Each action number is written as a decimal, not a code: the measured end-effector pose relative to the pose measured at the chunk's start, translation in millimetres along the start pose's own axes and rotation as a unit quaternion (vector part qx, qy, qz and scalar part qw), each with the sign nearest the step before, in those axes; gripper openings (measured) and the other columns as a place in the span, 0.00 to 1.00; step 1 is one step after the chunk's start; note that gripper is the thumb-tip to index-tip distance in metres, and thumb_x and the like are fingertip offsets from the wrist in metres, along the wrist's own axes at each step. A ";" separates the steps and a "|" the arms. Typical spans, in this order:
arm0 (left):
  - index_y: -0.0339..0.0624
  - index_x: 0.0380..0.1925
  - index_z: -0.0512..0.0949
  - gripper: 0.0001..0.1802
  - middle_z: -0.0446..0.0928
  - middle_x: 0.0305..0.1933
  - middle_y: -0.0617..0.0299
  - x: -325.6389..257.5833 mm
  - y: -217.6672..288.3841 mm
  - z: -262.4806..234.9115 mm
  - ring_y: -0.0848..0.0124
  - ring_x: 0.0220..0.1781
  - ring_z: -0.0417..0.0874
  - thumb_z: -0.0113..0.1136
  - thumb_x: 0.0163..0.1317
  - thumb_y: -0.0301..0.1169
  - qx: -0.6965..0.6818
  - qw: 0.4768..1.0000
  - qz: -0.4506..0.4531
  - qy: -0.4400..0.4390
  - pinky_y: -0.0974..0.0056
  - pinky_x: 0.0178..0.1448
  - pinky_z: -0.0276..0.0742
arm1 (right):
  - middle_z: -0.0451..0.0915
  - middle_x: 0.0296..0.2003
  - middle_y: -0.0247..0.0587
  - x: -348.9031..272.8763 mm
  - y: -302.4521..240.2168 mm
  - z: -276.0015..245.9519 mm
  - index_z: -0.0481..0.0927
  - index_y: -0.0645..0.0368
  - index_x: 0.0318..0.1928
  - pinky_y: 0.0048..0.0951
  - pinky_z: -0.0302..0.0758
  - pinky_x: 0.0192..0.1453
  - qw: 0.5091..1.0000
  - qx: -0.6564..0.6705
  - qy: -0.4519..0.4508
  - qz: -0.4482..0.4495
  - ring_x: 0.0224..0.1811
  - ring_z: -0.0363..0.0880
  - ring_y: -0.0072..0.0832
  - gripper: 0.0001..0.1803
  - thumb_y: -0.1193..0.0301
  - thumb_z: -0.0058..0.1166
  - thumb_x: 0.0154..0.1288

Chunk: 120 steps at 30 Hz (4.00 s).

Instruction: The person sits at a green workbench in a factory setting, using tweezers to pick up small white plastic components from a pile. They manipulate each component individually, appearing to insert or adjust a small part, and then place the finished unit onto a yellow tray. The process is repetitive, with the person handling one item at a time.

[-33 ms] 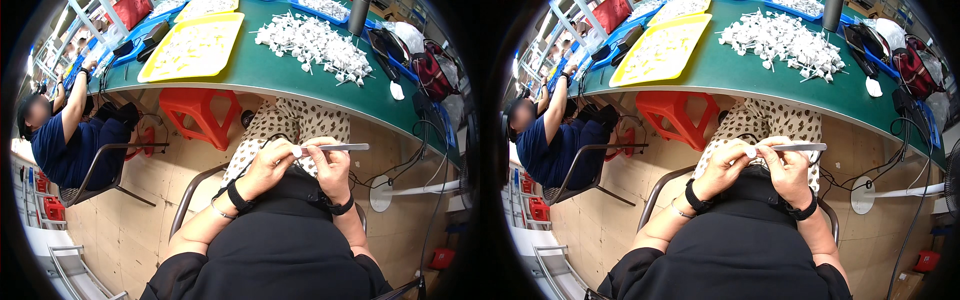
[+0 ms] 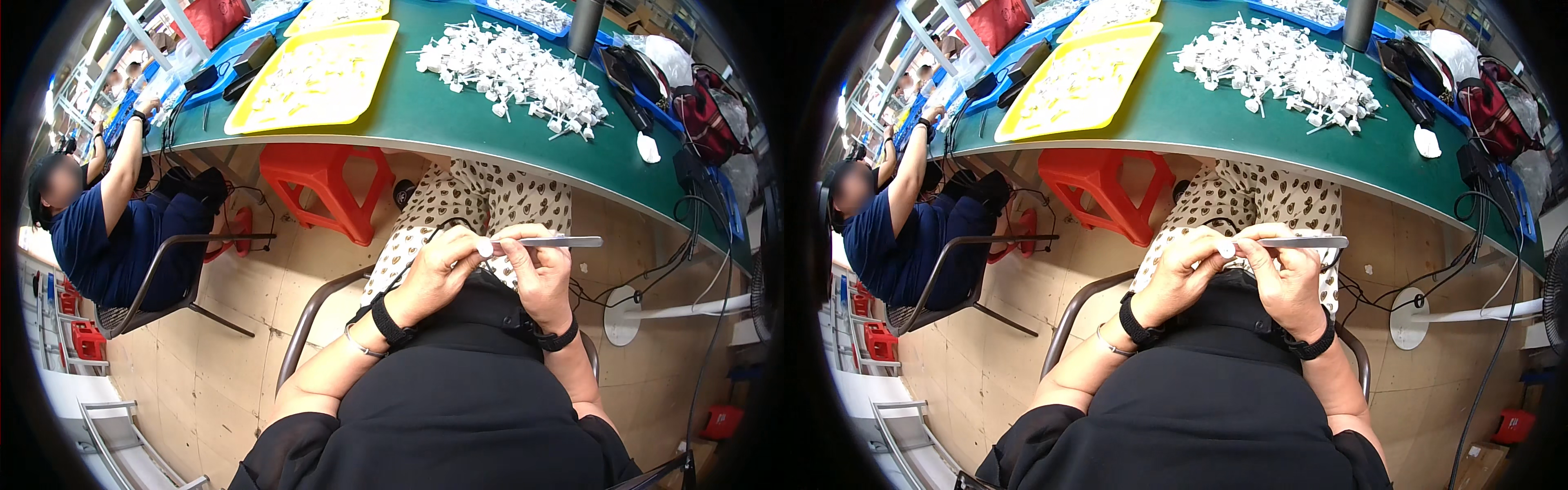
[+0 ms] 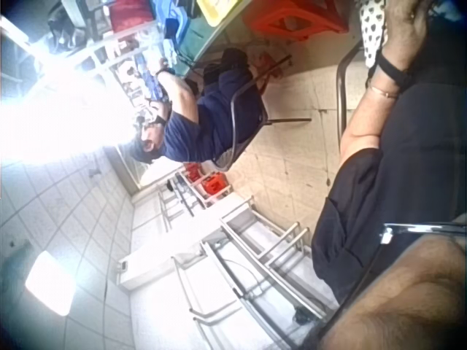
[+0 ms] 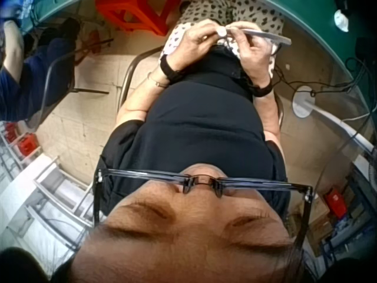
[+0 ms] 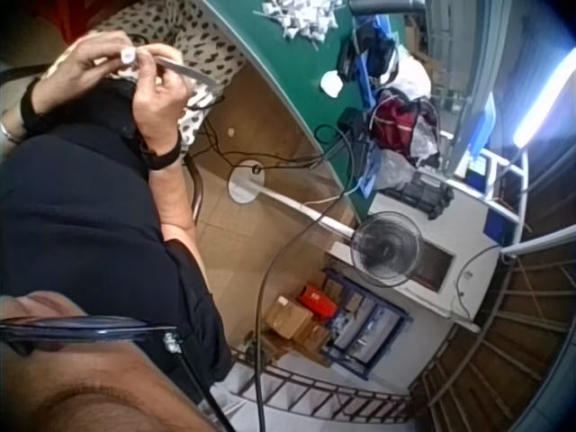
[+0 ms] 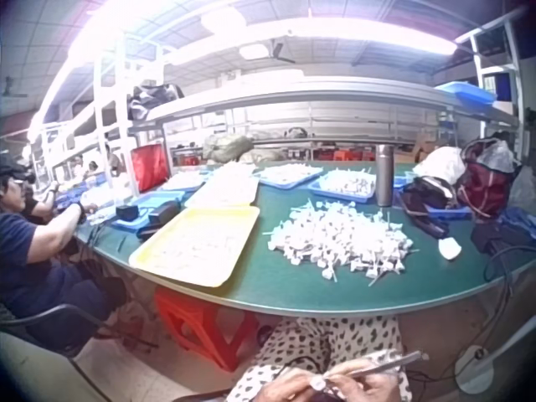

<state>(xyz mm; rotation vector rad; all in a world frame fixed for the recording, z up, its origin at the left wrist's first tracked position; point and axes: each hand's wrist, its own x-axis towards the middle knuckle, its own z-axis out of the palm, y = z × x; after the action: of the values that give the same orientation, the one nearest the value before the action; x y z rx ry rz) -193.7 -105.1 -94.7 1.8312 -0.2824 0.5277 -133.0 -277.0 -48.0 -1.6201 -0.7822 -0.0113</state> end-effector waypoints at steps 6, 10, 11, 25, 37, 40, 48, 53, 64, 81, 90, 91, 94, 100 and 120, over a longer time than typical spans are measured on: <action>0.42 0.45 0.83 0.11 0.79 0.39 0.57 -2.0 0.8 0.0 0.58 0.43 0.81 0.65 0.64 0.19 -0.008 1.000 -0.011 -0.005 0.59 0.47 0.77 | 0.86 0.36 0.40 4.1 -8.0 -3.6 0.84 0.67 0.42 0.25 0.80 0.40 0.985 -0.133 -0.037 -0.101 0.36 0.86 0.25 0.03 0.80 0.59 0.71; 0.39 0.45 0.82 0.09 0.80 0.40 0.57 1.4 0.4 -1.7 0.60 0.42 0.82 0.63 0.66 0.18 -0.012 1.000 0.017 -0.004 0.61 0.46 0.78 | 0.86 0.36 0.39 0.4 -8.6 0.4 0.84 0.67 0.43 0.25 0.80 0.42 0.995 0.080 0.019 0.060 0.39 0.86 0.24 0.03 0.81 0.59 0.72; 0.38 0.44 0.82 0.08 0.81 0.40 0.58 2.0 -0.4 -1.2 0.63 0.41 0.82 0.63 0.66 0.17 -0.003 1.000 0.029 -0.002 0.63 0.45 0.78 | 0.86 0.36 0.39 1.2 -11.4 3.4 0.84 0.67 0.43 0.25 0.81 0.42 0.988 0.131 0.040 0.077 0.39 0.86 0.24 0.03 0.81 0.59 0.72; 0.40 0.45 0.82 0.10 0.79 0.39 0.57 0.6 1.5 -1.3 0.58 0.42 0.81 0.64 0.65 0.19 -0.013 1.000 0.011 -0.009 0.60 0.46 0.77 | 0.85 0.35 0.40 6.2 -10.4 -0.8 0.85 0.63 0.42 0.31 0.77 0.40 0.993 -0.064 -0.021 -0.097 0.35 0.82 0.33 0.05 0.78 0.65 0.66; 0.40 0.45 0.82 0.09 0.78 0.39 0.57 0.9 -1.9 -0.6 0.59 0.41 0.81 0.64 0.65 0.19 -0.020 1.000 0.021 -0.009 0.60 0.46 0.76 | 0.85 0.35 0.41 4.4 -7.4 -2.3 0.84 0.63 0.41 0.33 0.78 0.41 0.996 -0.050 -0.028 -0.065 0.35 0.83 0.36 0.05 0.77 0.65 0.66; 0.40 0.45 0.82 0.10 0.79 0.39 0.57 1.1 -1.8 -1.5 0.59 0.41 0.81 0.64 0.65 0.19 -0.018 1.000 0.021 -0.012 0.60 0.46 0.77 | 0.85 0.35 0.42 8.1 -9.1 -1.9 0.84 0.63 0.41 0.32 0.78 0.40 0.989 -0.086 -0.037 -0.110 0.35 0.83 0.36 0.04 0.77 0.65 0.67; 0.35 0.43 0.81 0.07 0.80 0.38 0.58 2.8 -2.3 -1.5 0.65 0.39 0.82 0.62 0.67 0.16 -0.002 0.999 0.029 -0.021 0.65 0.42 0.77 | 0.85 0.35 0.43 2.7 -6.1 0.0 0.84 0.66 0.41 0.28 0.77 0.37 0.998 -0.044 -0.008 -0.038 0.32 0.83 0.30 0.03 0.79 0.62 0.69; 0.35 0.43 0.81 0.05 0.80 0.39 0.58 1.5 -3.4 -1.3 0.67 0.38 0.82 0.62 0.68 0.18 0.008 0.999 0.029 -0.015 0.66 0.42 0.78 | 0.85 0.33 0.42 0.3 -2.0 3.9 0.84 0.67 0.42 0.25 0.77 0.34 0.999 -0.019 0.018 -0.029 0.30 0.82 0.25 0.04 0.78 0.61 0.71; 0.36 0.43 0.81 0.06 0.80 0.40 0.59 0.4 -4.5 -0.4 0.68 0.39 0.82 0.62 0.68 0.17 -0.002 1.000 0.031 0.002 0.67 0.42 0.79 | 0.85 0.34 0.39 -1.1 -3.1 5.3 0.85 0.67 0.42 0.23 0.76 0.35 1.000 0.016 0.023 -0.003 0.31 0.82 0.23 0.03 0.79 0.61 0.71; 0.35 0.42 0.81 0.05 0.80 0.38 0.59 0.6 -4.0 0.2 0.68 0.38 0.82 0.63 0.68 0.18 0.006 0.999 0.032 0.011 0.66 0.41 0.78 | 0.84 0.34 0.40 -0.9 -0.4 5.8 0.84 0.66 0.42 0.24 0.77 0.36 0.999 0.025 0.015 -0.025 0.32 0.82 0.24 0.03 0.80 0.61 0.70; 0.34 0.42 0.81 0.04 0.79 0.37 0.59 1.8 -0.8 -0.3 0.69 0.35 0.81 0.61 0.69 0.18 -0.005 0.999 0.032 -0.001 0.66 0.39 0.77 | 0.84 0.34 0.41 3.3 -0.7 3.6 0.84 0.64 0.41 0.27 0.77 0.37 0.996 -0.027 0.000 -0.083 0.32 0.82 0.28 0.03 0.80 0.63 0.68; 0.34 0.42 0.81 0.04 0.79 0.37 0.59 1.6 -1.2 -0.5 0.69 0.35 0.81 0.61 0.69 0.18 -0.003 1.000 0.031 -0.002 0.66 0.39 0.77 | 0.84 0.34 0.40 3.7 -3.2 3.2 0.84 0.64 0.41 0.26 0.76 0.37 0.997 -0.030 -0.003 -0.076 0.32 0.82 0.28 0.03 0.80 0.63 0.68; 0.34 0.42 0.81 0.04 0.79 0.37 0.59 1.0 -3.1 -1.0 0.68 0.36 0.81 0.62 0.69 0.18 0.001 1.000 0.028 -0.005 0.66 0.39 0.77 | 0.84 0.34 0.39 1.9 -4.5 3.0 0.85 0.65 0.41 0.25 0.76 0.36 0.999 -0.011 -0.003 -0.030 0.31 0.81 0.25 0.03 0.79 0.62 0.69; 0.35 0.43 0.81 0.06 0.80 0.38 0.58 2.0 -4.1 -0.6 0.67 0.37 0.81 0.63 0.68 0.18 0.003 0.999 0.042 0.000 0.65 0.41 0.77 | 0.85 0.33 0.37 2.3 2.2 3.9 0.86 0.65 0.41 0.22 0.73 0.33 1.000 -0.005 0.005 -0.025 0.28 0.79 0.20 0.03 0.78 0.62 0.71; 0.36 0.42 0.81 0.06 0.80 0.38 0.59 2.3 -0.3 -1.6 0.65 0.38 0.82 0.63 0.67 0.18 0.009 0.999 0.033 -0.005 0.65 0.42 0.78 | 0.84 0.31 0.34 2.5 -3.8 3.4 0.86 0.66 0.41 0.20 0.71 0.32 1.000 0.016 0.011 0.010 0.28 0.77 0.17 0.04 0.77 0.61 0.72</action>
<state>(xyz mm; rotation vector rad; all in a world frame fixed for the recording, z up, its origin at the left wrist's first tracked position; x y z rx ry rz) -191.9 -103.3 -93.4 1.8478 -0.3468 0.5675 -134.4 -272.8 -44.3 -1.5945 -0.7463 -0.0023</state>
